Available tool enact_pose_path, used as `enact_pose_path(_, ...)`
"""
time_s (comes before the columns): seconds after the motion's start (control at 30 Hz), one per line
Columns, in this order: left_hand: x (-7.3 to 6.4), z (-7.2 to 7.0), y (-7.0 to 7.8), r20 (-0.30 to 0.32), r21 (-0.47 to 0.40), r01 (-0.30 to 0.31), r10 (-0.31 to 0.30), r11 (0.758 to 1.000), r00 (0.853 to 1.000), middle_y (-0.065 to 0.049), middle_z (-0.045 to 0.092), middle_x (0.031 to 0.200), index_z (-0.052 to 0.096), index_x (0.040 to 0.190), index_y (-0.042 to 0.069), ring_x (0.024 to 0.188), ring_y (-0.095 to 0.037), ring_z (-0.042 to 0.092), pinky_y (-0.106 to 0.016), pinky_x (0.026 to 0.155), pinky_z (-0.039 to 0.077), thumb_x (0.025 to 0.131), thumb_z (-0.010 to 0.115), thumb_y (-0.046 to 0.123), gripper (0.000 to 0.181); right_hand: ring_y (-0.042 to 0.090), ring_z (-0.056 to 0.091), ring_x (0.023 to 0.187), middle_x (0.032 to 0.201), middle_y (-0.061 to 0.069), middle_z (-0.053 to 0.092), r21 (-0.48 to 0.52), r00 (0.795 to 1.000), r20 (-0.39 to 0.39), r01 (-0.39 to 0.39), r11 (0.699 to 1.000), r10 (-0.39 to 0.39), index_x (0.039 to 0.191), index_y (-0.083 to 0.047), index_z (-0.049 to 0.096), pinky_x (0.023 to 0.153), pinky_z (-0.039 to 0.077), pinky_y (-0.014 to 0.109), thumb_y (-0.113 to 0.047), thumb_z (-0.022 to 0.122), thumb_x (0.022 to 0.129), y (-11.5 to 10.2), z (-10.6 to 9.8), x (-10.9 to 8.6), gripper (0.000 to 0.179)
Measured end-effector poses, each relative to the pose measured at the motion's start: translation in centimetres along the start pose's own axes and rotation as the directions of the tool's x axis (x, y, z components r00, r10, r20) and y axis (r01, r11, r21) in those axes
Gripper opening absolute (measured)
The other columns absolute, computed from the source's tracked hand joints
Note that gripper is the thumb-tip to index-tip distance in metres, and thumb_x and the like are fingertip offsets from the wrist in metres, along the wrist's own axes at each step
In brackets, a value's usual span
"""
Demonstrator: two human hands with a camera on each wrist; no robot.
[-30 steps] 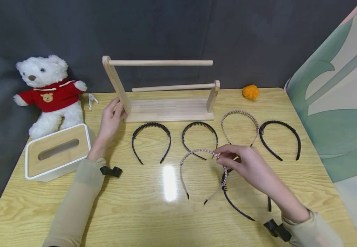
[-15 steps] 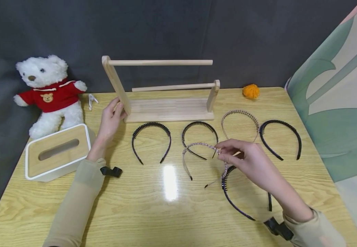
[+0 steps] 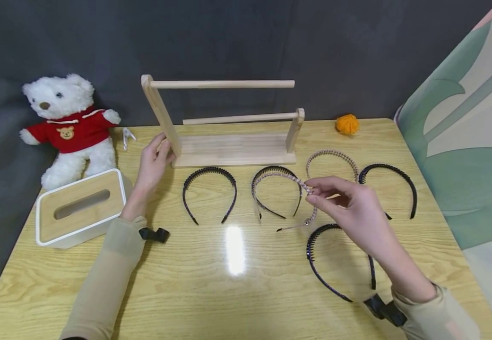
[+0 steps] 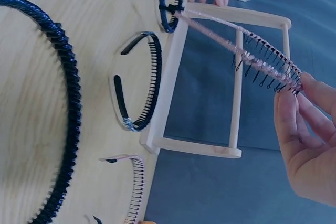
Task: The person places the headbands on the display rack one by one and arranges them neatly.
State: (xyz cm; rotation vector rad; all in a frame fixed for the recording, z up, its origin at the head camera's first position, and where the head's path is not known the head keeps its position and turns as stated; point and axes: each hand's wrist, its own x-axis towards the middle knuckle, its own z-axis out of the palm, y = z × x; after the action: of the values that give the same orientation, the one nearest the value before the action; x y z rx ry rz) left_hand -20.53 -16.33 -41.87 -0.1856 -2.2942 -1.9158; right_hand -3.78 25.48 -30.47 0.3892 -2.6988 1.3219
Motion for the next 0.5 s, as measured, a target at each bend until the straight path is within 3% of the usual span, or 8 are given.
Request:
enact_pose_path(0.13, 0.1, 0.1, -0.1, -0.005, 0.003, -0.010, 0.010, 1.000, 1.000, -0.025, 0.054, 0.147, 0.049, 0.158, -0.002, 0.110, -0.037, 0.062, -0.022, 0.081, 0.056, 0.116, 0.044, 0.008, 0.043, 0.006, 0.072, 0.088, 0.101, -0.001, 0.079, 0.029, 1.000, -0.019, 0.009, 1.000, -0.008, 0.120, -0.001, 0.078, 0.076, 0.060, 0.010, 0.006, 0.076, 0.097, -0.5, -0.5, 0.4, 0.024)
enact_pose_path(0.37, 0.1, 0.1, -0.2, -0.005, 0.001, -0.011, 0.011, 1.000, 1.000, -0.025, 0.053, 0.150, 0.049, 0.158, -0.002, 0.117, -0.035, 0.062, -0.026, 0.087, 0.057, 0.116, 0.044, 0.008, 0.043, 0.005, 0.070, 0.074, 0.091, -0.005, 0.078, 0.004, 0.995, -0.094, 0.030, 1.000, -0.029, 0.116, -0.002, 0.080, 0.061, 0.055, 0.008, 0.005, 0.080, 0.094, -1.0, -0.9, 1.2, 0.023)
enact_pose_path(0.5, 0.1, 0.1, -0.2, -0.011, 0.008, -0.009, 0.009, 1.000, 1.000, -0.025, 0.054, 0.149, 0.050, 0.157, -0.002, 0.111, -0.034, 0.063, -0.023, 0.082, 0.056, 0.116, 0.044, 0.008, 0.043, 0.005, 0.070, 0.073, 0.089, -0.005, 0.077, 0.024, 0.992, -0.129, 0.009, 1.000, -0.006, 0.117, -0.001, 0.080, 0.062, 0.055, 0.008, 0.006, 0.081, 0.093, -1.2, -1.0, 1.5, 0.025)
